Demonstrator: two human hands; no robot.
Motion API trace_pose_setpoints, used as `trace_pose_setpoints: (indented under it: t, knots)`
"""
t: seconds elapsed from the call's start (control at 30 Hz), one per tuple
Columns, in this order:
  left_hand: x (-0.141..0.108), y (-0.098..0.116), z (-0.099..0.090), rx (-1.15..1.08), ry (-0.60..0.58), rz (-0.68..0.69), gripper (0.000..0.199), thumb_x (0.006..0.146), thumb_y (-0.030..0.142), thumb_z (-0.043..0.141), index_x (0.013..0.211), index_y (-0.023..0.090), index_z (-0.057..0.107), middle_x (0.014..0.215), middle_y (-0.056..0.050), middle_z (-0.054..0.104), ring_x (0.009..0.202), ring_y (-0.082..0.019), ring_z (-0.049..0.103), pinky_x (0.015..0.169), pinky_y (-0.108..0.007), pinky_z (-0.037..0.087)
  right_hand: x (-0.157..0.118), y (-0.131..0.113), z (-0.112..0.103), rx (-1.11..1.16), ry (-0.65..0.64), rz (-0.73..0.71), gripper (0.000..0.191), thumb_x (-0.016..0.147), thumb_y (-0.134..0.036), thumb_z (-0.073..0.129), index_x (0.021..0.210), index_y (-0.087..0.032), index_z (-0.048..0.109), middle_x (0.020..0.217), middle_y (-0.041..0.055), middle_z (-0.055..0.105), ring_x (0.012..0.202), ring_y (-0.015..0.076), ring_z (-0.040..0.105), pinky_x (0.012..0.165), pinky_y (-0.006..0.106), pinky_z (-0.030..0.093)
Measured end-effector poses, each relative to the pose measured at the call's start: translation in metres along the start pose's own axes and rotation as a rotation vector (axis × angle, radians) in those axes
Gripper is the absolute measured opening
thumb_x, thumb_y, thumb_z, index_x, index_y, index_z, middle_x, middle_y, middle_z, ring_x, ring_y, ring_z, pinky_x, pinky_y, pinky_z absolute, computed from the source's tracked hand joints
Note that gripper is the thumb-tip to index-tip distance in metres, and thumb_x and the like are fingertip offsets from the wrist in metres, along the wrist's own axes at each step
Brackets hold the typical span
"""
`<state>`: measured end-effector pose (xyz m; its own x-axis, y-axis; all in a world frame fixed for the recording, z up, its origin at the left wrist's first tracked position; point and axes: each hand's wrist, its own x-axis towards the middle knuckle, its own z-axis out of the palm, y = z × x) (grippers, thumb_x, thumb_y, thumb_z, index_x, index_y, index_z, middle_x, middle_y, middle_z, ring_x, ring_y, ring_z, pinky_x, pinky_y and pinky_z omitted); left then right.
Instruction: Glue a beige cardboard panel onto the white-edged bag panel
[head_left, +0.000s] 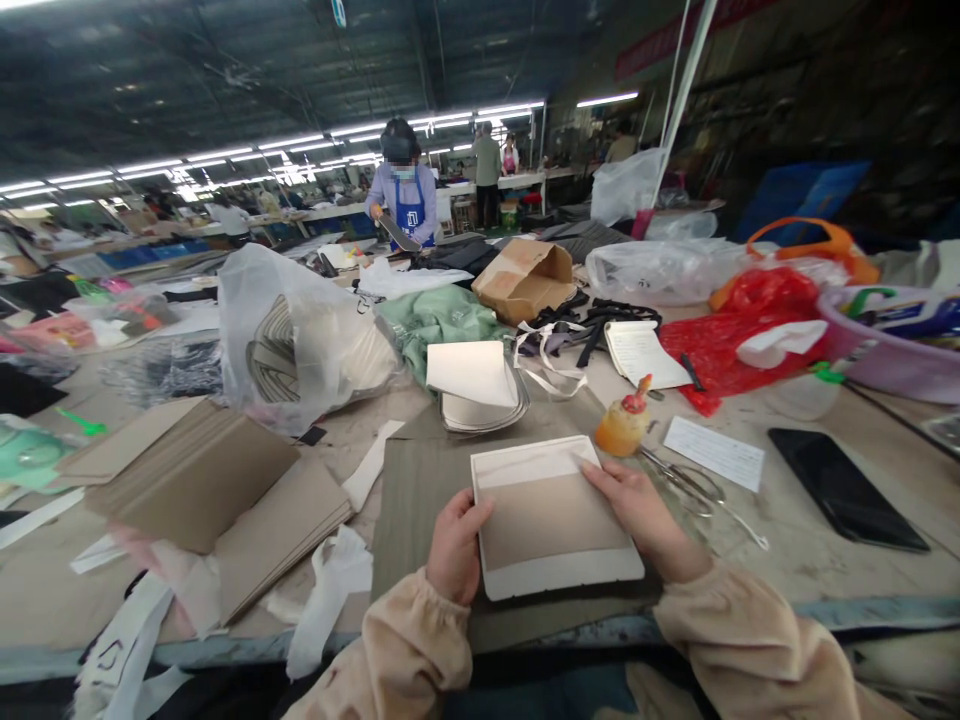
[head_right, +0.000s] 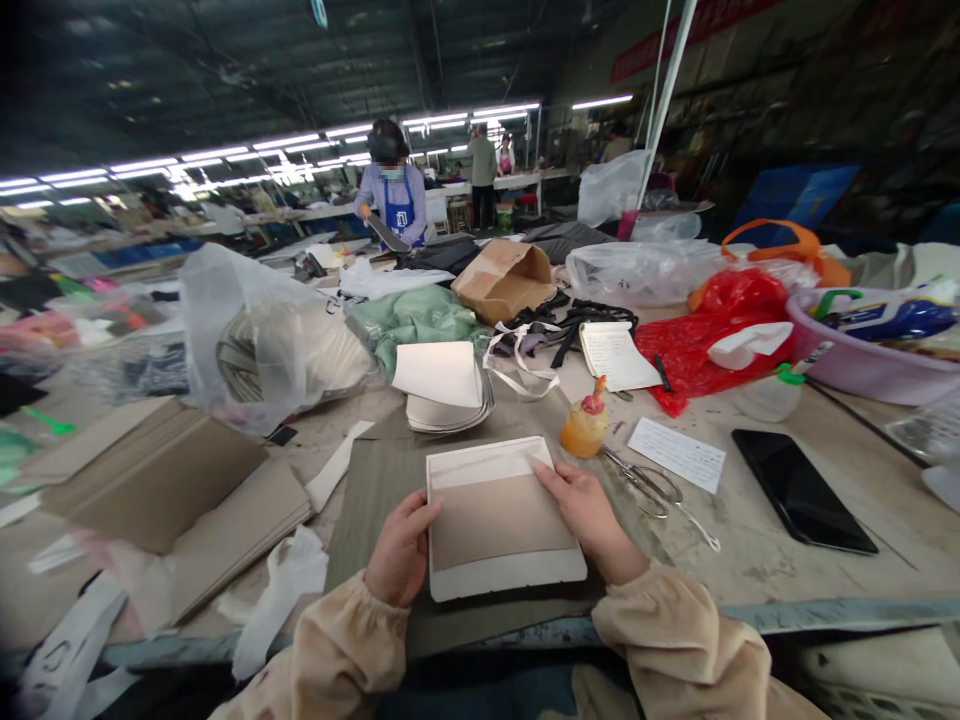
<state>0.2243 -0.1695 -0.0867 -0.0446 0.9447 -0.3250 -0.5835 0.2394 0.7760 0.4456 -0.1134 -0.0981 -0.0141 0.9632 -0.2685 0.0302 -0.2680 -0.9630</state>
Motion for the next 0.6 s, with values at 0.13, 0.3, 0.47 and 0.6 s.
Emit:
trace_pose_setpoints:
  t: [0.13,0.3,0.47,0.6]
  knots:
    - [0.008,-0.002,-0.004,0.000,0.055,0.069,0.029,0.070,0.033,0.072,0.088,0.012,0.066,0.080,-0.008,0.071,0.073,-0.018,0.064,0.067,-0.026,0.047,0.000,0.002,0.003,0.064,-0.036,0.071,0.036,0.071,-0.053,0.067,0.085,-0.020,0.068,0.071,0.0030,0.071,0.064,0.0238,0.066,0.055,0.031,0.049]
    - [0.016,-0.006,-0.009,0.002,0.139,0.084,0.026,0.068,0.033,0.073,0.082,0.011,0.067,0.069,-0.005,0.069,0.071,-0.018,0.064,0.062,-0.025,0.046,-0.001,0.003,0.007,-0.006,-0.049,0.078,0.034,0.072,-0.056,0.065,0.076,-0.022,0.067,0.068,0.0026,0.070,0.061,0.0247,0.065,0.053,0.032,0.048]
    - [0.016,-0.007,-0.011,0.005,0.155,0.085,0.029,0.067,0.034,0.074,0.083,0.010,0.069,0.069,-0.005,0.069,0.069,-0.017,0.063,0.059,-0.023,0.045,-0.001,0.005,0.008,0.000,-0.067,0.080,0.034,0.072,-0.056,0.064,0.081,-0.023,0.068,0.071,0.0028,0.071,0.066,0.0259,0.066,0.057,0.033,0.050]
    - [0.015,-0.004,-0.011,-0.018,0.155,0.069,0.030,0.065,0.034,0.075,0.082,0.010,0.069,0.068,-0.005,0.069,0.064,-0.016,0.062,0.058,-0.023,0.046,0.000,0.007,0.009,-0.108,-0.034,0.003,0.037,0.075,-0.059,0.060,0.079,-0.022,0.067,0.067,0.0034,0.069,0.064,0.0258,0.066,0.053,0.033,0.049]
